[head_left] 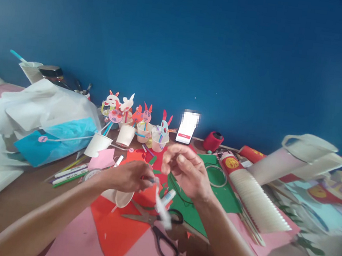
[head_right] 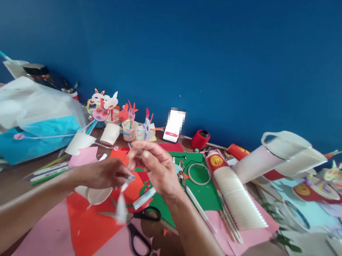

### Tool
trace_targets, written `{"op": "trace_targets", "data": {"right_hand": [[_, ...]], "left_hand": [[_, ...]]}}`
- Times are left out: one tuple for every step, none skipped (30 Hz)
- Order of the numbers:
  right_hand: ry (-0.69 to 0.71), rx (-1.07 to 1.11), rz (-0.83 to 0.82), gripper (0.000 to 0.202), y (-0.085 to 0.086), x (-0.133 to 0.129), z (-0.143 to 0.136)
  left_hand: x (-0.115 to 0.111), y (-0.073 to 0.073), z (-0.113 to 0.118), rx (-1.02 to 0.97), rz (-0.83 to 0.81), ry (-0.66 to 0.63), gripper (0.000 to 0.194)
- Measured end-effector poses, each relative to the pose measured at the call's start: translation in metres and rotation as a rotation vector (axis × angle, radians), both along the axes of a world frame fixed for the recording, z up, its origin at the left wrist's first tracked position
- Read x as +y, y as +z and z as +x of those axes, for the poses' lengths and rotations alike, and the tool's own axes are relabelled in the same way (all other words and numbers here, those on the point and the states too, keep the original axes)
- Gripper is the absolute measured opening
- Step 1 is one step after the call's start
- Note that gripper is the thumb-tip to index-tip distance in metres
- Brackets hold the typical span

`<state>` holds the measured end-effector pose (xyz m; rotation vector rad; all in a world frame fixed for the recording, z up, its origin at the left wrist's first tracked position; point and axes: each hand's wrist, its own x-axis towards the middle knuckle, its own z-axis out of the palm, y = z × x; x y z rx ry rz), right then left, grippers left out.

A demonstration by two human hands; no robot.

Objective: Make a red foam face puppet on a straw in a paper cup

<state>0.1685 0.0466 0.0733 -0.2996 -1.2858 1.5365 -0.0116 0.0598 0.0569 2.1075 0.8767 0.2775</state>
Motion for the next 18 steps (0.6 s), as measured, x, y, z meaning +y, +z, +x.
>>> {"op": "trace_targets", "data": {"right_hand": [[-0.061,0.014,-0.003,0.018,-0.001,0.003,0.002],[-0.118,0.020,-0.008,0.018,-0.002,0.007,0.005],[-0.162,0.012,-0.017,0.016,-0.004,0.011,0.007],[-0.200,-0.012,-0.034,0.015,-0.006,0.016,0.009],[-0.232,-0.050,-0.053,0.016,-0.008,0.020,0.011],[-0.257,-0.110,-0.072,0.018,-0.011,0.023,0.012],[-0.279,-0.190,-0.084,0.021,-0.013,0.026,0.013],[-0.292,-0.284,-0.089,0.023,-0.015,0.029,0.014],[-0.296,-0.388,-0.086,0.027,-0.017,0.031,0.014],[-0.293,-0.498,-0.074,0.030,-0.018,0.032,0.013],[-0.280,-0.604,-0.058,0.033,-0.019,0.033,0.013],[-0.257,-0.697,-0.044,0.036,-0.019,0.033,0.012],[-0.227,-0.767,-0.033,0.039,-0.020,0.033,0.011],[-0.193,-0.807,-0.029,0.039,-0.021,0.033,0.009],[-0.159,-0.814,-0.031,0.038,-0.022,0.032,0.008],[-0.124,-0.797,-0.038,0.036,-0.023,0.032,0.006],[-0.096,-0.768,-0.044,0.034,-0.024,0.031,0.005],[-0.084,-0.743,-0.045,0.031,-0.025,0.031,0.004]], "left_hand": [[0.001,0.002,-0.001,0.002,0.004,0.042,0.021],[0.002,0.004,-0.001,0.011,0.004,0.086,0.022],[0.002,0.006,-0.002,0.026,0.012,0.134,0.023],[0.003,0.008,-0.002,0.041,0.038,0.187,0.024],[0.002,0.010,-0.003,0.059,0.081,0.232,0.023],[0.002,0.011,-0.003,0.078,0.142,0.267,0.023],[0.001,0.013,-0.002,0.101,0.214,0.298,0.023],[-0.001,0.014,-0.002,0.124,0.288,0.331,0.022],[-0.003,0.016,-0.002,0.151,0.359,0.362,0.021],[-0.005,0.017,-0.001,0.181,0.421,0.386,0.021],[-0.007,0.019,-0.001,0.216,0.477,0.400,0.021],[-0.009,0.020,0.000,0.255,0.525,0.404,0.022],[-0.010,0.022,0.000,0.293,0.567,0.401,0.023],[-0.012,0.023,0.000,0.327,0.602,0.396,0.024],[-0.012,0.025,0.001,0.352,0.627,0.388,0.025],[-0.013,0.026,0.001,0.369,0.642,0.382,0.025],[-0.013,0.026,0.001,0.378,0.647,0.376,0.025],[-0.013,0.027,0.002,0.381,0.642,0.370,0.024]]}}
